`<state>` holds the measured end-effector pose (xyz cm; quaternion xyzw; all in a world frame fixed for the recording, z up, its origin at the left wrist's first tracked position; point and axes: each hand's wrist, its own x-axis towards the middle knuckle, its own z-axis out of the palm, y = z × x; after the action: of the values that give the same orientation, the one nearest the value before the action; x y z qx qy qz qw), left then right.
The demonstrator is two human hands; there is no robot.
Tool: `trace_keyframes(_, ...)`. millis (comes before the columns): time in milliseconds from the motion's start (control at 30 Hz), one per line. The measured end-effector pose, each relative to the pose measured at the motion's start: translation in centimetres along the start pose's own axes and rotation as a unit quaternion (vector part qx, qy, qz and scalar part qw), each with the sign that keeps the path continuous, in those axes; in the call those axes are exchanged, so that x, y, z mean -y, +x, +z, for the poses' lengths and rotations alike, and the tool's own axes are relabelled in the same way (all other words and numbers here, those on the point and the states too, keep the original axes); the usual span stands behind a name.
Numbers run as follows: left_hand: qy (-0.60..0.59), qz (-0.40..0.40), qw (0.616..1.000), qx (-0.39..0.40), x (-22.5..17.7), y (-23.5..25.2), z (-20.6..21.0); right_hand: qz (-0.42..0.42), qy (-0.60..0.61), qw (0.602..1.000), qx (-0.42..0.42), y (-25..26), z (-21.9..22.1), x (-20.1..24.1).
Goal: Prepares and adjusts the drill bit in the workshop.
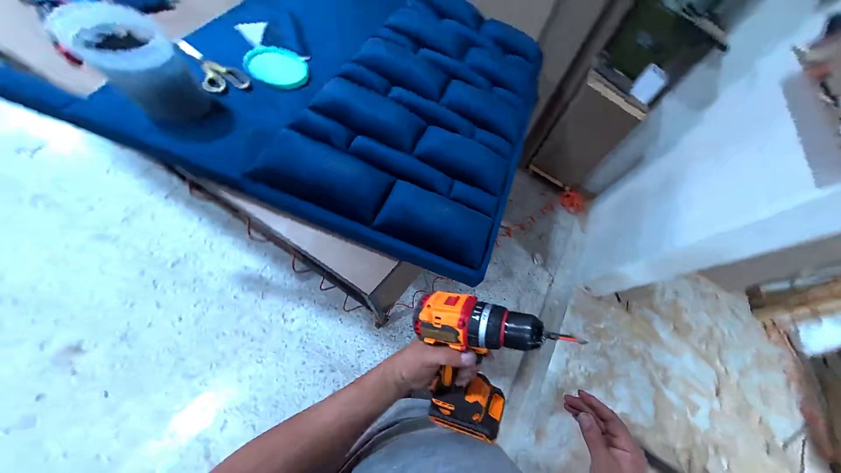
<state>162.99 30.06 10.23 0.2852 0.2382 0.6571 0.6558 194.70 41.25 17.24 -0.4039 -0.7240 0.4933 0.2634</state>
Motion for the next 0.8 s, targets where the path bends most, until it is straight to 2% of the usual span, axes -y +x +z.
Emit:
trace_keyframes(100, 0.012, 0.074, 0.992, -0.102, -0.2, -1.0, -2.5, -0.037, -0.133, 0.986, 0.089, 8.2, -1.7, -2.5)
trace_keyframes(167, 0.008, 0.122, 0.978, -0.17, 0.7, -3.1, -3.1, -0.091, -0.226, 0.957, 0.16, 13.9, -2.0, -3.4)
trace_keyframes(233, 0.001, 0.161, 0.955, -0.251, 2.4, -5.3, -3.3, -0.147, -0.311, 0.911, 0.229, 21.1, -0.4, -3.1)
trace_keyframes(300, -0.01, 0.2, 0.921, -0.334, 4.6, -7.1, -3.2, -0.239, -0.374, 0.846, 0.296, 29.1, 3.5, -2.2)
trace_keyframes(400, -0.033, 0.255, 0.852, -0.456, 9.5, -8.4, -2.4, -0.419, -0.38, 0.73, 0.383, 39.5, 13.4, -1.7)
trace_keyframes(500, -0.07, 0.273, 0.774, -0.568, 15.6, -6.9, -0.4, -0.6, -0.297, 0.586, 0.457, 45.5, 24.3, -4.1)
trace_keyframes(567, -0.098, 0.308, 0.741, -0.588, 19.1, -4.8, 0.8, -0.659, -0.237, 0.508, 0.501, 46.7, 28.6, -6.2)
trace_keyframes(600, -0.112, 0.331, 0.735, -0.582, 20.6, -3.6, 1.0, -0.672, -0.215, 0.493, 0.509, 47.0, 29.5, -6.8)
trace_keyframes(667, -0.125, 0.377, 0.721, -0.567, 23.5, -0.8, 0.8, -0.688, -0.181, 0.493, 0.501, 47.8, 30.6, -8.0)
trace_keyframes(800, -0.185, 0.421, 0.658, -0.596, 26.6, 5.1, 2.4, -0.694, -0.168, 0.496, 0.494, 48.0, 30.2, -8.7)
